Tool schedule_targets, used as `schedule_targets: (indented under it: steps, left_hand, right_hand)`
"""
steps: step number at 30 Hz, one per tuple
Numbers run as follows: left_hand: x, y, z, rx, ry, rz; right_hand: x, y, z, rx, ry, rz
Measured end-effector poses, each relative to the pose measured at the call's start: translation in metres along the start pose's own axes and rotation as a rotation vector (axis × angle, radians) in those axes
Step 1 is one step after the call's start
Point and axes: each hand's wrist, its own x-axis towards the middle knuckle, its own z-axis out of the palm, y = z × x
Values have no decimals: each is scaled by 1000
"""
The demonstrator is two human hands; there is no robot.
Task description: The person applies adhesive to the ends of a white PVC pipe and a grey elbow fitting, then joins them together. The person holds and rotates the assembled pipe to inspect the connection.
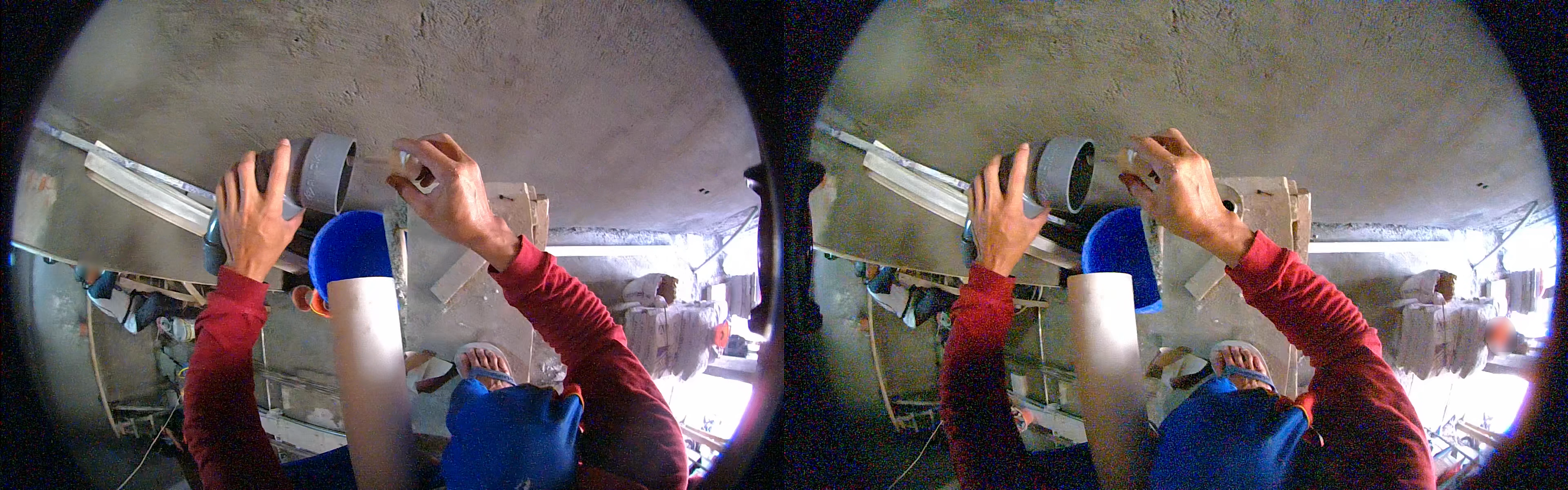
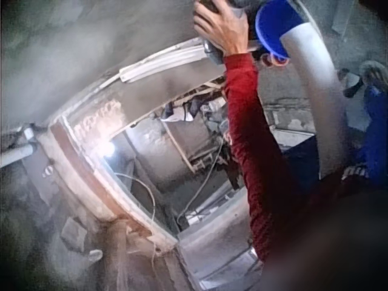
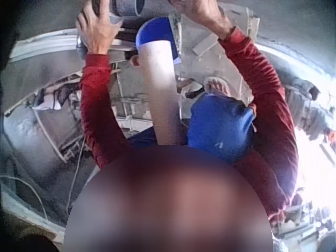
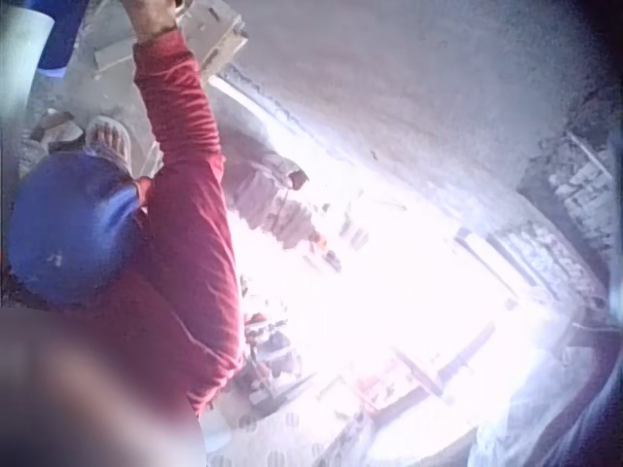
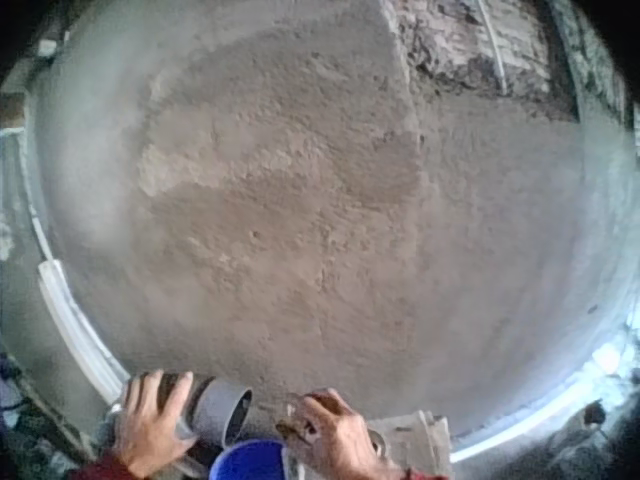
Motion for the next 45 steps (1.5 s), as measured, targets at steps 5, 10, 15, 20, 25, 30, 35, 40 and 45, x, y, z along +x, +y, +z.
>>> schedule_targets:
  steps: [5,10,15,20,25,30,35,40,45]
  left_hand:
    - [-7,4,6,-5,-41,40]
    - [-8,10,18,-6,-90,34]
    - [-4,12,23,23,-141,19]
    - [-1,8,24,18,-129,43]
    - [-6,3,22,18,-107,47]
    - [-7,4,21,-8,-108,41]
    - [-3,10,20,-22,-117,62]
    - [6,14,18,10,-137,75]
    - [21,23,23,-25,-148,139]
  right_hand:
    - [-15,20,-79,-187,-163,86]
    - [-41,54,-116,-391,-515,191]
    - [-61,76,-93,-466,-685,182]
    - [-76,106,-59,-507,-805,114]
    - [-118,109,-83,-439,-606,116]
    - [-174,95,-99,-404,-382,270]
    - [-177,98,-99,-397,-344,306]
    - [-137,99,-98,-524,-595,292]
    - [-88,105,-82,-584,-753,131]
